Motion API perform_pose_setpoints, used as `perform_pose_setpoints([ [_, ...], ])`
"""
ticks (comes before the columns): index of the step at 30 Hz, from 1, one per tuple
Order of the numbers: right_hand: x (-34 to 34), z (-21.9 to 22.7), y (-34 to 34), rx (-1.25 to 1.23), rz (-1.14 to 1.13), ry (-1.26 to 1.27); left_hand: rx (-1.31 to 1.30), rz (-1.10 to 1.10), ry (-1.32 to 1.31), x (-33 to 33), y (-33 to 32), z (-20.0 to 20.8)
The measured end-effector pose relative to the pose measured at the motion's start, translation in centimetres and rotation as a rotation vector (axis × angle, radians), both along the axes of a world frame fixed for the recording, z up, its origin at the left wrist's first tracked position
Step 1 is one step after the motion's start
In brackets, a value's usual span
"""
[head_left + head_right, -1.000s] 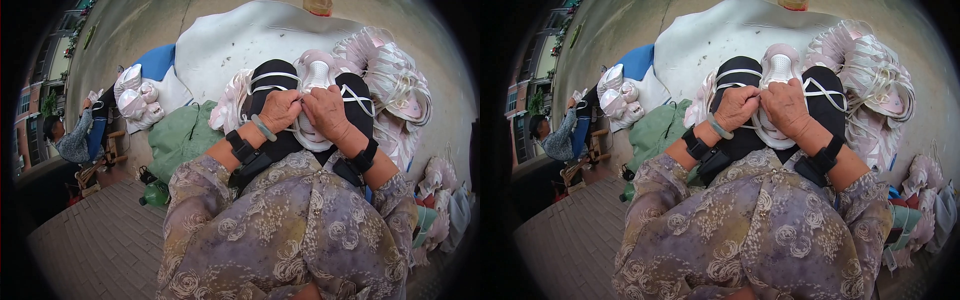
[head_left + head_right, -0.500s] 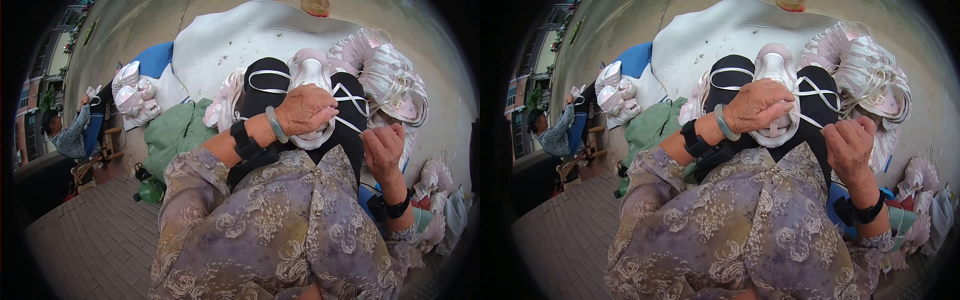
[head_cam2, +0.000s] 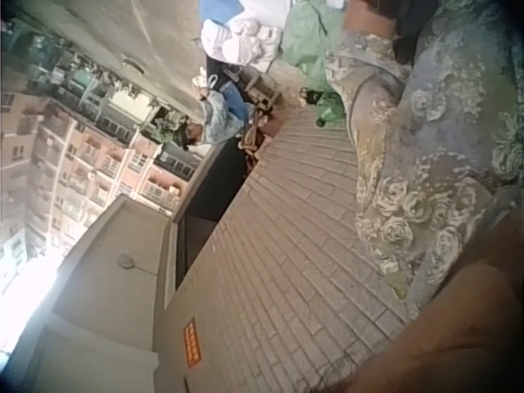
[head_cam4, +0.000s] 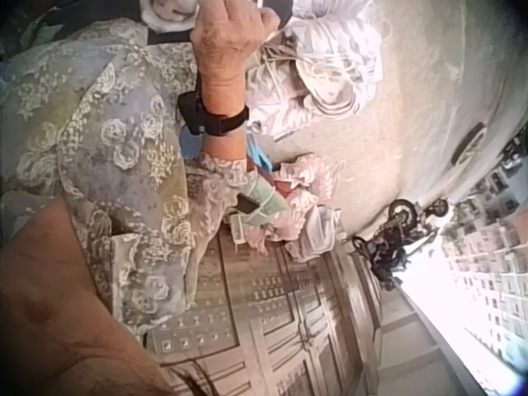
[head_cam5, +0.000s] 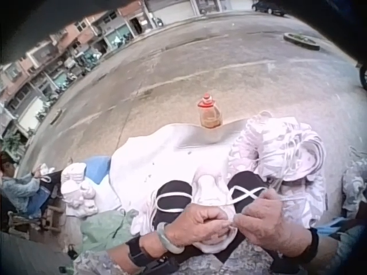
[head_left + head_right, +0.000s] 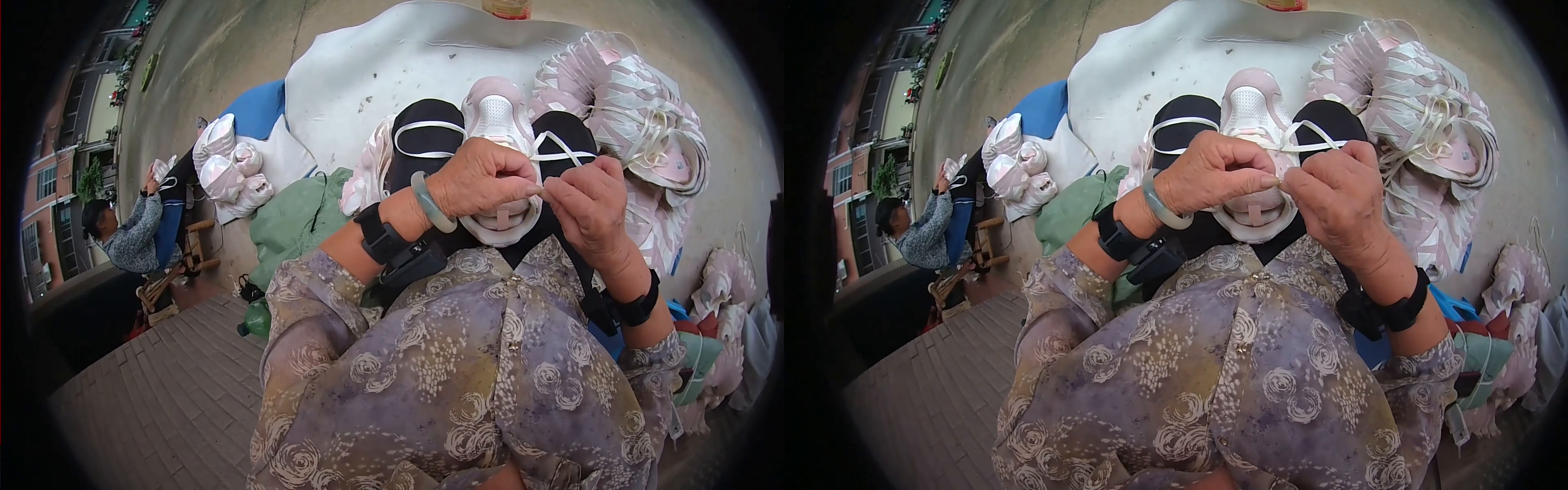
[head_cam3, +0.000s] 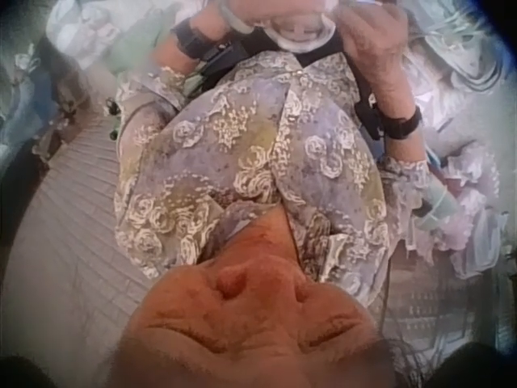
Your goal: The recorder is threading and lacing white and pink athletic shoes while sitting on the floor.
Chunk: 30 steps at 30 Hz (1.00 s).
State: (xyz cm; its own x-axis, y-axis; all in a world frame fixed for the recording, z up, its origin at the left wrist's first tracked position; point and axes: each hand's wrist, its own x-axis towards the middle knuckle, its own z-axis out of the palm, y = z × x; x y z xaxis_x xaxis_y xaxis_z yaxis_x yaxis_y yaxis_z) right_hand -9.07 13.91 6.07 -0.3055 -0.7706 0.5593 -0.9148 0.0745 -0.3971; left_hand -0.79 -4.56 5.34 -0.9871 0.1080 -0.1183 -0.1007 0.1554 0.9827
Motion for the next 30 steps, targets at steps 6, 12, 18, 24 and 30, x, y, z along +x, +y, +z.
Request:
perform_pose_setpoints([
  [6,0.6,-3.9,-1.3,0.079,-0.064,-0.191,-0.692,0.152,0.318,2.2,-2.4,-1.8],
  [12,0.9,-5.8,-2.0,0.141,-0.07,-0.301,-0.929,0.07,0.505,2.8,-1.9,-3.4],
  [18,0.7,-6.3,-2.3,0.138,-0.077,-0.389,-1.15,-0.002,0.528,3.1,-1.0,-3.8],
  [24,0.6,-6.6,-2.4,0.081,-0.059,-0.445,-1.168,0.099,0.435,3.3,-0.7,-4.4],
  [30,0.6,-6.7,-2.2,0.074,-0.066,-0.506,-0.956,0.093,0.393,2.7,-1.2,-5.0],
])
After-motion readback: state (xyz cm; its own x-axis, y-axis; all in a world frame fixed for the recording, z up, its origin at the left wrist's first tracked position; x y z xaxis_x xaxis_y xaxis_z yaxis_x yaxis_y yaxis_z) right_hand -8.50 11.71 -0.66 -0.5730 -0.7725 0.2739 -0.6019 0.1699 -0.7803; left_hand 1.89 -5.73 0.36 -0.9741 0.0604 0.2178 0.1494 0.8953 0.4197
